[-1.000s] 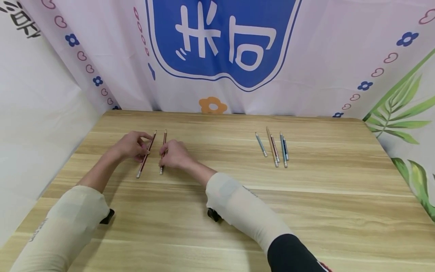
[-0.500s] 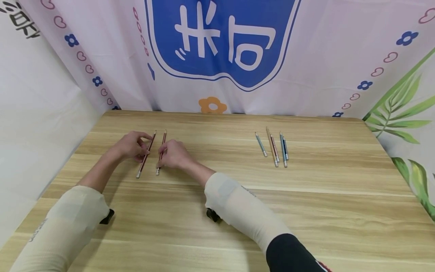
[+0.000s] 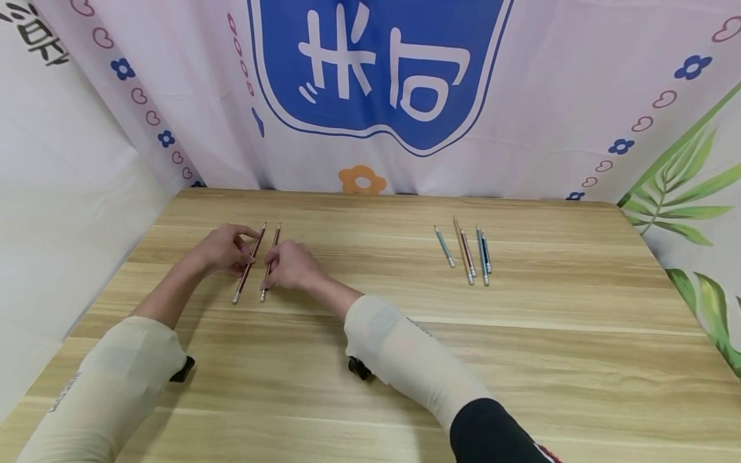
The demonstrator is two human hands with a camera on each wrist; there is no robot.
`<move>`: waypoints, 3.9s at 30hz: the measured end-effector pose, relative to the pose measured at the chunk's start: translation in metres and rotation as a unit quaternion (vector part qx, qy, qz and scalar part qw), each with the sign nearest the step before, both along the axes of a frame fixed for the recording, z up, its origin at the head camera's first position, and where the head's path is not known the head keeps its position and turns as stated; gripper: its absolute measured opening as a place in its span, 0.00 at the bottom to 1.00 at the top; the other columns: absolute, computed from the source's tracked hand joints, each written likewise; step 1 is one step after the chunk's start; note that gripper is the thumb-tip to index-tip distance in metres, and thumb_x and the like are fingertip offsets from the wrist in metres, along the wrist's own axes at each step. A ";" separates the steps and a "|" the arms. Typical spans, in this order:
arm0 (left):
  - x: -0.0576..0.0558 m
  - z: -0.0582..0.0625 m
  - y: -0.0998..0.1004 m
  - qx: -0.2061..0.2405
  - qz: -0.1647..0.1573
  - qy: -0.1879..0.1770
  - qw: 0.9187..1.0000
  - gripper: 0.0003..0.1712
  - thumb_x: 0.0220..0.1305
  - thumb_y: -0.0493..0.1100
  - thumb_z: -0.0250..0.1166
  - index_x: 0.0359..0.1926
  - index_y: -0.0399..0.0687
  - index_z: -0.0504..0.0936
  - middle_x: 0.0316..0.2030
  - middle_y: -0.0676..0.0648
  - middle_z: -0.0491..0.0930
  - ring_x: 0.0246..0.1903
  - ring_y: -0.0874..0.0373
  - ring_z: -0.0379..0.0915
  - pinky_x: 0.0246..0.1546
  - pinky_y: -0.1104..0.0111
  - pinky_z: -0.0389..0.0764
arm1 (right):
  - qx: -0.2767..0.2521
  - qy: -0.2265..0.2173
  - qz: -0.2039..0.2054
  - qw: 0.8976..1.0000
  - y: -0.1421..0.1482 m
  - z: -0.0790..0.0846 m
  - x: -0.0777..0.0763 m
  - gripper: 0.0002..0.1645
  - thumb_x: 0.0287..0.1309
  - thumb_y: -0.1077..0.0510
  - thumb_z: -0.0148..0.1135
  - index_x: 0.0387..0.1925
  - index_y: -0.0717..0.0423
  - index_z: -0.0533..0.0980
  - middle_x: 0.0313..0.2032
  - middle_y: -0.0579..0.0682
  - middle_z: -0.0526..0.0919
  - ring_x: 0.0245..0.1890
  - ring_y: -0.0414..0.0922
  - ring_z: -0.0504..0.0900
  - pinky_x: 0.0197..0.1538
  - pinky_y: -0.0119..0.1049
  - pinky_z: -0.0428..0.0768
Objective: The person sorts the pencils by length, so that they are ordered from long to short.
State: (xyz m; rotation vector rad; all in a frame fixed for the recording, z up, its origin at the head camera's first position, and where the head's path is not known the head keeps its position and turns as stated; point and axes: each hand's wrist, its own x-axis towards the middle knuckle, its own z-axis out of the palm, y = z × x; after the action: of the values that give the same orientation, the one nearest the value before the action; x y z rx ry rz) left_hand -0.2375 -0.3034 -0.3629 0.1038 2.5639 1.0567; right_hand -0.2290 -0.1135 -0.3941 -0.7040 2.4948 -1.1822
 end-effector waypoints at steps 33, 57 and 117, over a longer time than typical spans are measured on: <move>-0.003 -0.003 -0.003 -0.002 -0.004 0.001 1.000 0.35 0.66 0.21 0.62 0.71 0.19 0.60 0.34 0.36 0.76 0.25 0.53 0.81 0.29 0.62 0.91 | 0.014 0.013 0.001 1.000 -0.004 -0.001 0.000 0.26 0.50 0.58 0.82 0.52 0.56 0.85 0.30 0.39 0.79 0.31 0.34 0.76 0.33 0.21 0.73; -0.001 -0.002 -0.001 0.002 0.000 -0.010 1.000 0.35 0.67 0.21 0.60 0.72 0.20 0.58 0.36 0.36 0.74 0.26 0.52 0.81 0.31 0.61 0.92 | -0.043 -0.029 0.011 0.999 0.009 0.001 0.001 0.25 0.52 0.63 0.80 0.54 0.60 0.84 0.31 0.43 0.80 0.28 0.35 0.75 0.30 0.22 0.74; -0.008 0.014 0.058 -0.036 -0.049 0.137 0.989 0.24 0.65 0.29 0.60 0.61 0.22 0.76 0.37 0.35 0.82 0.28 0.52 0.80 0.22 0.72 0.81 | -0.077 -0.038 -0.045 0.995 0.155 0.010 -0.012 0.19 0.61 0.65 0.72 0.53 0.66 0.82 0.38 0.54 0.86 0.37 0.44 0.84 0.38 0.29 0.84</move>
State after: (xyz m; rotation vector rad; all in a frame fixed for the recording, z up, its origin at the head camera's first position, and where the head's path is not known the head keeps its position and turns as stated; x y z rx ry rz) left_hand -0.2451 -0.2454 -0.3485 0.3767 2.8038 0.9712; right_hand -0.2407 0.0411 -0.3839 -0.5777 2.4142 -1.4183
